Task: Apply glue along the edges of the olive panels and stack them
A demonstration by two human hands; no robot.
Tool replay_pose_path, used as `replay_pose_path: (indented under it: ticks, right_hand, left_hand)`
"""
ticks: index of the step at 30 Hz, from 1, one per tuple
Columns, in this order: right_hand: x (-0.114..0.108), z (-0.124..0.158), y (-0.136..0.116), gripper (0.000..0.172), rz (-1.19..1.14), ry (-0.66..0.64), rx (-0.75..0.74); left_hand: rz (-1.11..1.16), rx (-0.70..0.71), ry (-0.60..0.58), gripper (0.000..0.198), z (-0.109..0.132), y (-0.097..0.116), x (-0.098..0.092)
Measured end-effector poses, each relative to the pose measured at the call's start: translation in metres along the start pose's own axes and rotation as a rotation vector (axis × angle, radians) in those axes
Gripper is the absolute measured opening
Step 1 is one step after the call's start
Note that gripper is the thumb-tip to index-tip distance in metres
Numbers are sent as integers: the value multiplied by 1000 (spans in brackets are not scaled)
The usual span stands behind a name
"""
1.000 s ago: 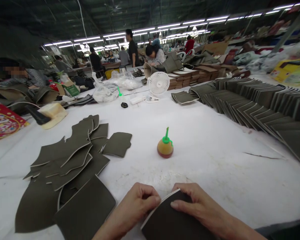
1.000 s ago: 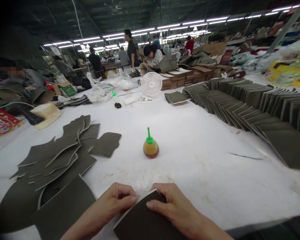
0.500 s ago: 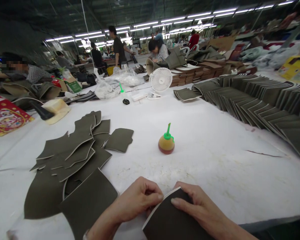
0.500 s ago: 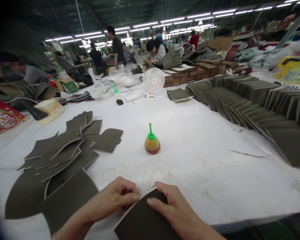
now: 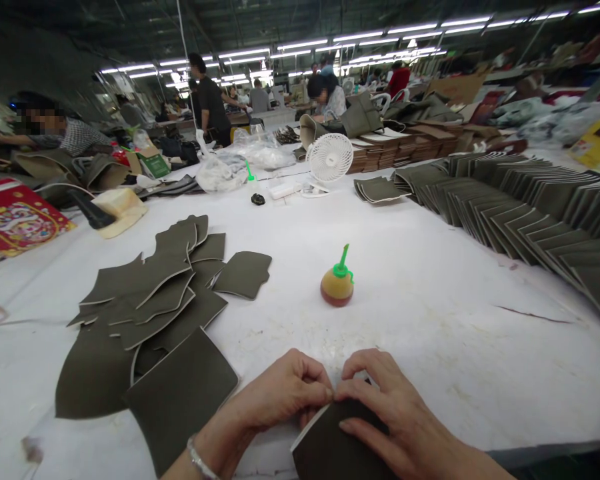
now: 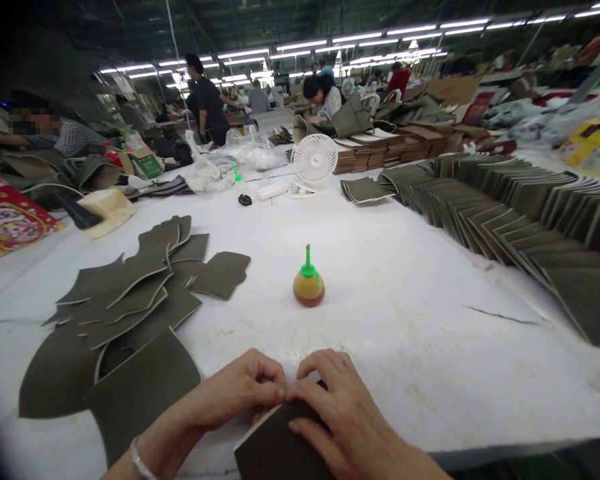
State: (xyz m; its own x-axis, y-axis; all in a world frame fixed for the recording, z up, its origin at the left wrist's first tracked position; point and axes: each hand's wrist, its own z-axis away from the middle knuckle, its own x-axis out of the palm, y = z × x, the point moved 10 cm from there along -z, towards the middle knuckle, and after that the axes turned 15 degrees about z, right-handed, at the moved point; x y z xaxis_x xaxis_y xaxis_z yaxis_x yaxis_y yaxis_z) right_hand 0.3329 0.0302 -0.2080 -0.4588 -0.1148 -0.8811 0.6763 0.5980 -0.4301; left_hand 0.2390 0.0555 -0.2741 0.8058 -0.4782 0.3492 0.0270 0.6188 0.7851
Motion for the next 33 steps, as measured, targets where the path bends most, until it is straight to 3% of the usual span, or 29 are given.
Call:
replay_pose_path:
  ticks: [6, 10, 14, 18, 22, 25, 29, 33]
  right_hand:
    - [-2, -10, -11, 18, 92, -17, -77]
    - [5, -13, -8, 21, 112, -150, -35]
    - [15, -12, -8, 19, 109, -250, -52]
    - [17, -9, -9, 14, 141, -204, -99]
    - [1, -5, -19, 11, 189, -58, -199]
    - [-15, -1, -27, 9, 244, -37, -257]
    - [-32, 2, -37, 14, 269, -88, -317]
    - [-51, 0, -34, 17, 142, -40, -231]
  left_hand:
    - [-11, 16, 18, 18, 1, 0, 2]
    - [-88, 60, 11, 21, 2, 2, 9]
    - [-239, 76, 16, 8, -1, 2, 12]
    - [-366, 101, 50, 7, -1, 11, 14]
    - [-608, 140, 102, 11, 1, 31, 14]
    - [-740, 202, 118, 13, 0, 50, 9]
    - [-670, 214, 43, 12, -5, 59, 5]
    - [-539, 180, -52, 11, -8, 54, 10]
